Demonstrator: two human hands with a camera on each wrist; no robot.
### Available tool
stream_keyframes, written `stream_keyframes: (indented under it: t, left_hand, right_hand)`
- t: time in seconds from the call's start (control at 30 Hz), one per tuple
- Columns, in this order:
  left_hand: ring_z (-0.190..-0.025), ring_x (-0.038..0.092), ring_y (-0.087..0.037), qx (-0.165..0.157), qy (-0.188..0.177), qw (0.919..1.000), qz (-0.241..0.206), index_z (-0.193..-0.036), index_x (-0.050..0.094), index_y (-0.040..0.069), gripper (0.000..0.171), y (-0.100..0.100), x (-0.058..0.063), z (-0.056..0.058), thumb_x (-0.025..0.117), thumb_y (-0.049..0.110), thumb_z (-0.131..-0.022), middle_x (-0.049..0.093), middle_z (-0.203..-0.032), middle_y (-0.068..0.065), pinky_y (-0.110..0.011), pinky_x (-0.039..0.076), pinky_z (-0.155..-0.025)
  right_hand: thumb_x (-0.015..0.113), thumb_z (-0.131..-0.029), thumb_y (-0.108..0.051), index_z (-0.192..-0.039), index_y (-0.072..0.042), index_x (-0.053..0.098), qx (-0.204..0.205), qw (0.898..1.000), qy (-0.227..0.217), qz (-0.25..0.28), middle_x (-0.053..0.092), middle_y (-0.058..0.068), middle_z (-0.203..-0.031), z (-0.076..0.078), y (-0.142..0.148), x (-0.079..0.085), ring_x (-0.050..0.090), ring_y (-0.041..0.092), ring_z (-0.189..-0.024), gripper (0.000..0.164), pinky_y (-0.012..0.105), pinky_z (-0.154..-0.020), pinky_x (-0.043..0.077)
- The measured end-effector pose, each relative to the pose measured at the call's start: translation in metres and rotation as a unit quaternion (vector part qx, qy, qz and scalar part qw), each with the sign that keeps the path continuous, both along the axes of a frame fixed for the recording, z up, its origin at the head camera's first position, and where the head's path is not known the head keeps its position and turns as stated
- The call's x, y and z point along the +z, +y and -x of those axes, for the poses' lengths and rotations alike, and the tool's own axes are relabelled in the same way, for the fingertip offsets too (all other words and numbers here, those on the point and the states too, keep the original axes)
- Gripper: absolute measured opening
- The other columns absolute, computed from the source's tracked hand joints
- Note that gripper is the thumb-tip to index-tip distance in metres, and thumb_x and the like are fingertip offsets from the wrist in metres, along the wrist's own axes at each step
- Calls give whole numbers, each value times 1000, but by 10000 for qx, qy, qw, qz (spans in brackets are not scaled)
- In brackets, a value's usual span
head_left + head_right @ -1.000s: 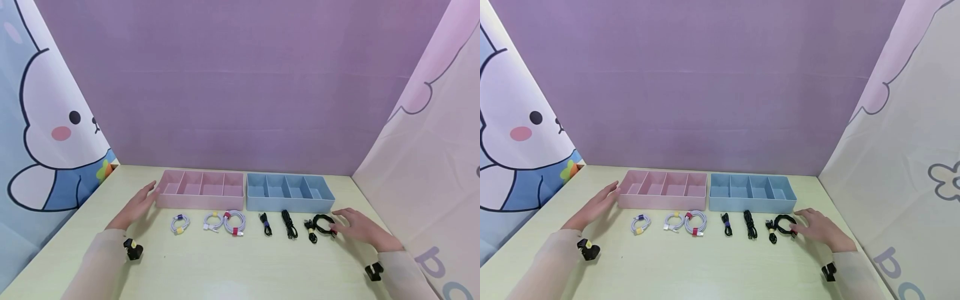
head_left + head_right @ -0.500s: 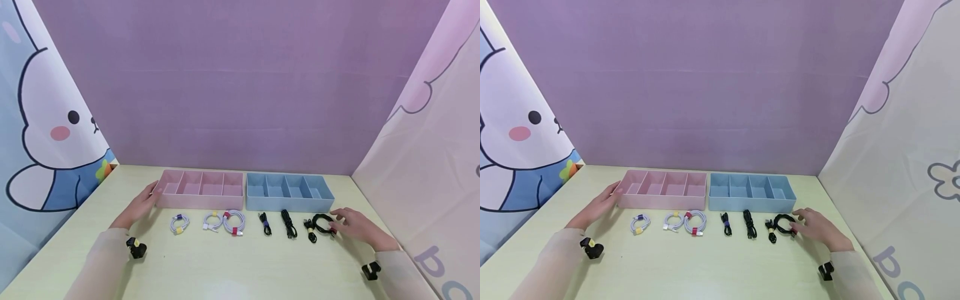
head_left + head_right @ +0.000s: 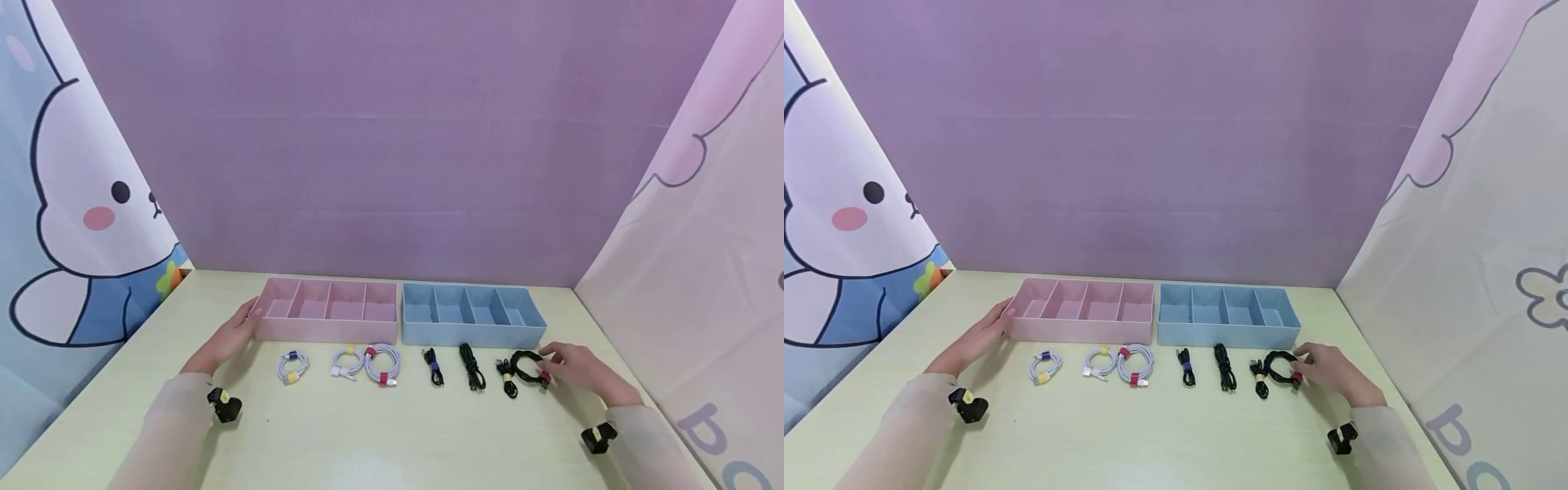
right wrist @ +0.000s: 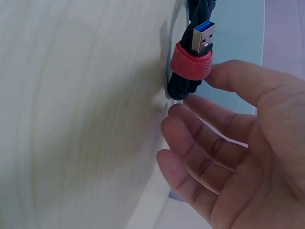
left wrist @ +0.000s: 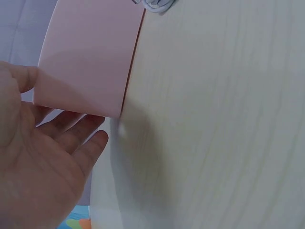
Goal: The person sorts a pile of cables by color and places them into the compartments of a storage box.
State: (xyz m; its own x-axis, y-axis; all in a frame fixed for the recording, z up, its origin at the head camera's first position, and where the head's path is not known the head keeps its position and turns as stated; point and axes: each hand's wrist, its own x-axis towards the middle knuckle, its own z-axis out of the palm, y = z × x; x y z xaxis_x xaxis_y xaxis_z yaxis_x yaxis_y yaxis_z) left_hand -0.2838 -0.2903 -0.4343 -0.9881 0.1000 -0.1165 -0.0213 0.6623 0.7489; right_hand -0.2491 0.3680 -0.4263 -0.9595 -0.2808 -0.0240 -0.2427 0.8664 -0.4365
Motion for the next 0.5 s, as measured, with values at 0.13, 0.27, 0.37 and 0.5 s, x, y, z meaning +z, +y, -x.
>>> stream_keyframes:
  t: [0.13,0.27,0.37,0.5]
  left_hand:
    - [-143,3,-59,-5,-64,10000,-25,-160,-5,6,78,1,1,-1,19,57,-106,1,-161,-32,-77,8,-108]
    - [-143,1,-58,4,-228,9997,-66,-160,-7,8,80,1,2,-1,19,60,-105,-2,-161,-31,-78,7,-108]
    - [-144,0,-58,-28,-254,9997,-68,-160,-7,8,81,1,3,-1,19,61,-105,-2,-162,-30,-78,7,-108]
    - [-144,-1,-57,-66,-203,9997,-104,-160,-5,6,82,1,4,-1,20,61,-105,-2,-162,-31,-78,6,-108]
  right_hand:
    - [68,-95,-21,-114,5,68,-232,9997,-69,-37,69,0,-85,4,0,-1,62,17,-80,33,39,-72,51]
    - [71,-93,-23,-110,4,71,-382,9992,-69,-25,71,2,-87,8,0,-2,61,17,-80,32,37,-69,51]
    - [72,-92,-23,-106,2,73,-461,9989,-12,-27,70,2,-88,9,0,-3,60,16,-79,29,36,-68,51]
    - [71,-92,-22,-94,-2,74,-574,9983,-24,8,67,-1,-80,9,-2,-4,57,15,-73,20,33,-64,48]
